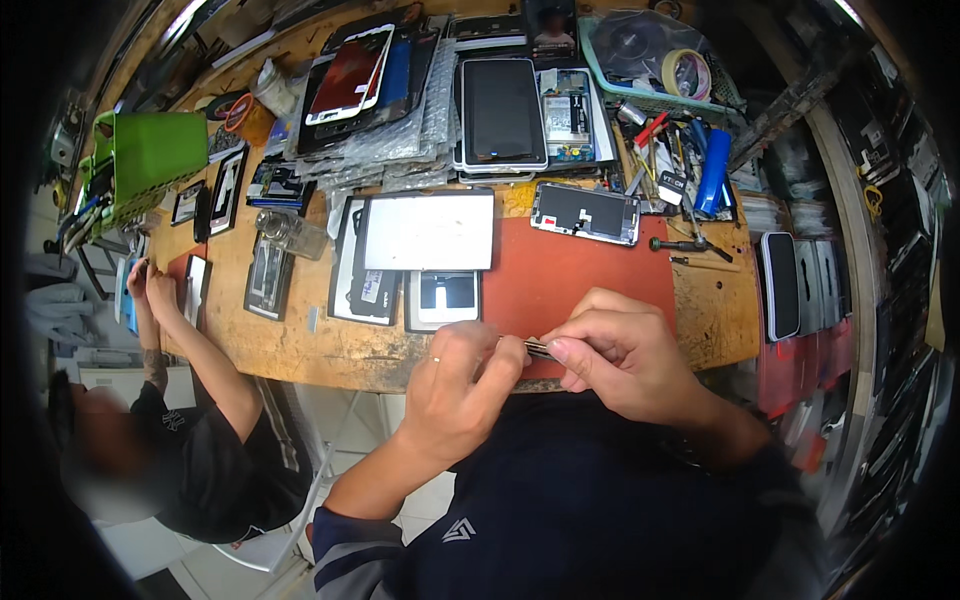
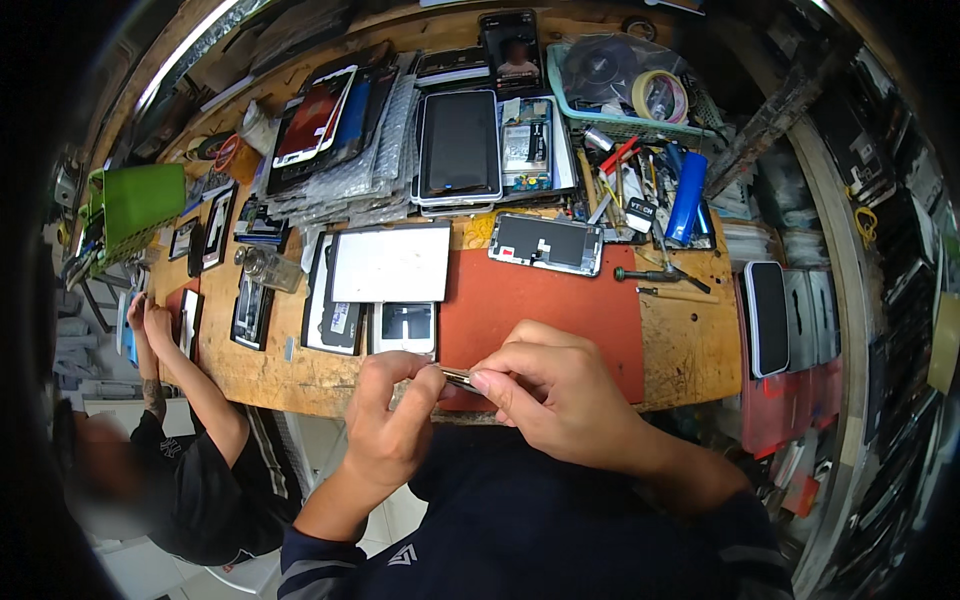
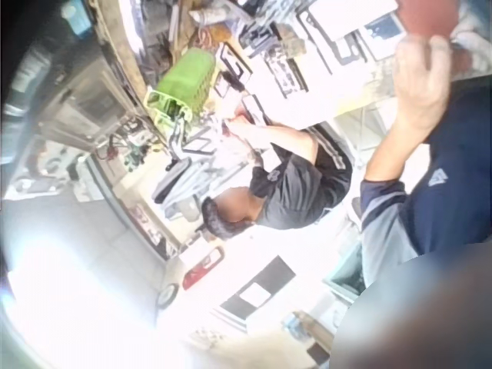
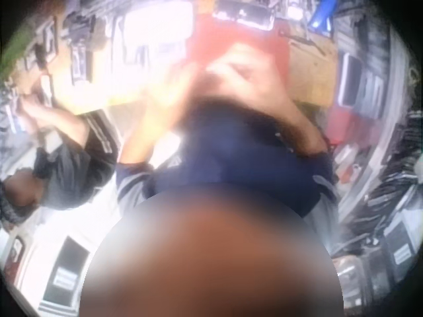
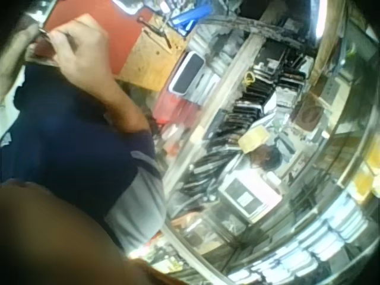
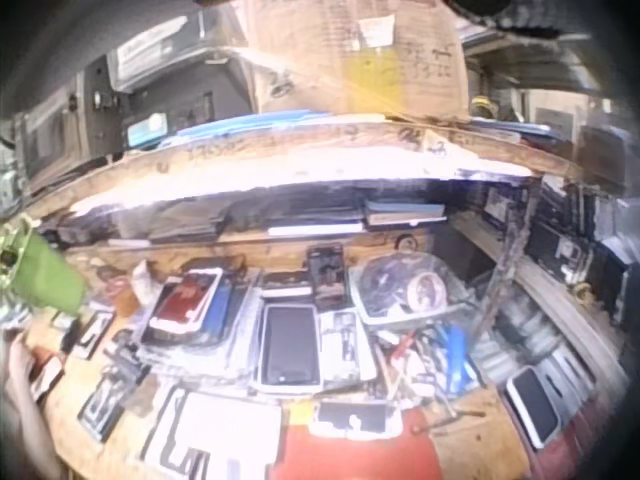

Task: The person disassembles and reassembles several smartphones on a cluttered workbench. They remove back covers, disconnect internal components, and use a screwdriver to remove screws. The person handles multiple phones and parts, including batteries and screens, while another person works nearby.

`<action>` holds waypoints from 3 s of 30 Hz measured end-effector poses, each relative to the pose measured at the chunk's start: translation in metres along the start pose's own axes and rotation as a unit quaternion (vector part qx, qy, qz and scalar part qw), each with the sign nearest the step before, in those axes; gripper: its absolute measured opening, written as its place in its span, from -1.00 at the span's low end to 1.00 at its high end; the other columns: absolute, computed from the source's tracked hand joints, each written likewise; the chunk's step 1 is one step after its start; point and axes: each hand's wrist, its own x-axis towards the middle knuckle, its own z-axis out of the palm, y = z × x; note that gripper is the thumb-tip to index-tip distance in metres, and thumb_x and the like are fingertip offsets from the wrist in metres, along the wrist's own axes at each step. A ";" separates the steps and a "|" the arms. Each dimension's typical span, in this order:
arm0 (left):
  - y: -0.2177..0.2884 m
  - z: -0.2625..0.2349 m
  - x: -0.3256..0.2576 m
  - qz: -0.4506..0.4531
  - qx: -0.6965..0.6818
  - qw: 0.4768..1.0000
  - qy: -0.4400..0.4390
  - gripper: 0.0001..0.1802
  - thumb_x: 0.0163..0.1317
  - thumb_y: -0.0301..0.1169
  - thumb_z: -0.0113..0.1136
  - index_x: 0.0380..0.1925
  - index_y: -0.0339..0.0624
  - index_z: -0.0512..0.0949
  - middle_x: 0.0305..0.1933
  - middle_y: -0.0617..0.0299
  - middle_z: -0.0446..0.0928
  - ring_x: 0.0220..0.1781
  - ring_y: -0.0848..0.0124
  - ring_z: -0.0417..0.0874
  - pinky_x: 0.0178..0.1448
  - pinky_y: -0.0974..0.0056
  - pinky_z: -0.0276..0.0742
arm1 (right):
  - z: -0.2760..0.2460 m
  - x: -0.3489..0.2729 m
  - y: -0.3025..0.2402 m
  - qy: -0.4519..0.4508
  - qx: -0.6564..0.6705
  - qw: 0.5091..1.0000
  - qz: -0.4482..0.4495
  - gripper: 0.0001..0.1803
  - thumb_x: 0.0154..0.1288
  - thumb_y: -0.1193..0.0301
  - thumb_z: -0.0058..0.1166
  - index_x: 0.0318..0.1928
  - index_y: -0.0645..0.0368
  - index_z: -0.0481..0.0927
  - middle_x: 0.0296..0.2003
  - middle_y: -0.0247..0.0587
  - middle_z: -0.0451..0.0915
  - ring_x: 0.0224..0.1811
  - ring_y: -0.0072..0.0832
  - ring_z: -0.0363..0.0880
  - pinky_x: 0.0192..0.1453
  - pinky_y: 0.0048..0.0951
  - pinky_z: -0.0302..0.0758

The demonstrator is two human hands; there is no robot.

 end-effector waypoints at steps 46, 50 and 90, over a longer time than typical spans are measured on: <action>0.027 0.032 -0.043 -0.350 -0.345 0.845 0.211 -0.88 0.48 -0.52 0.40 -0.27 -0.33 0.67 -0.29 0.09 0.75 -0.11 0.23 0.88 0.03 0.21 0.73 | 0.005 -0.008 -0.003 -0.019 -0.055 0.998 -0.022 -0.85 0.52 0.50 0.32 -0.05 0.32 0.83 -0.36 -0.26 0.61 -0.47 -0.62 0.63 -0.42 -0.50 0.50; 0.029 0.034 -0.047 -0.359 -0.367 0.826 0.230 -0.88 0.49 -0.51 0.39 -0.26 -0.33 0.67 -0.26 0.07 0.76 -0.09 0.26 0.87 0.05 0.22 0.72 | 0.007 -0.009 -0.003 -0.029 -0.051 0.998 -0.018 -0.84 0.52 0.50 0.32 -0.03 0.32 0.83 -0.36 -0.26 0.60 -0.47 -0.63 0.63 -0.42 -0.50 0.49; 0.055 0.054 -0.070 -0.099 -0.313 0.902 0.280 -0.65 0.31 -0.63 0.50 0.04 -0.28 0.59 -0.18 -0.03 0.79 0.00 -0.02 0.91 0.03 0.08 0.85 | 0.039 -0.003 0.014 0.180 0.218 0.957 0.073 -0.78 0.34 0.71 0.06 -0.06 0.21 0.49 -0.30 -0.46 0.50 -0.33 -0.80 0.52 -0.28 -0.63 0.48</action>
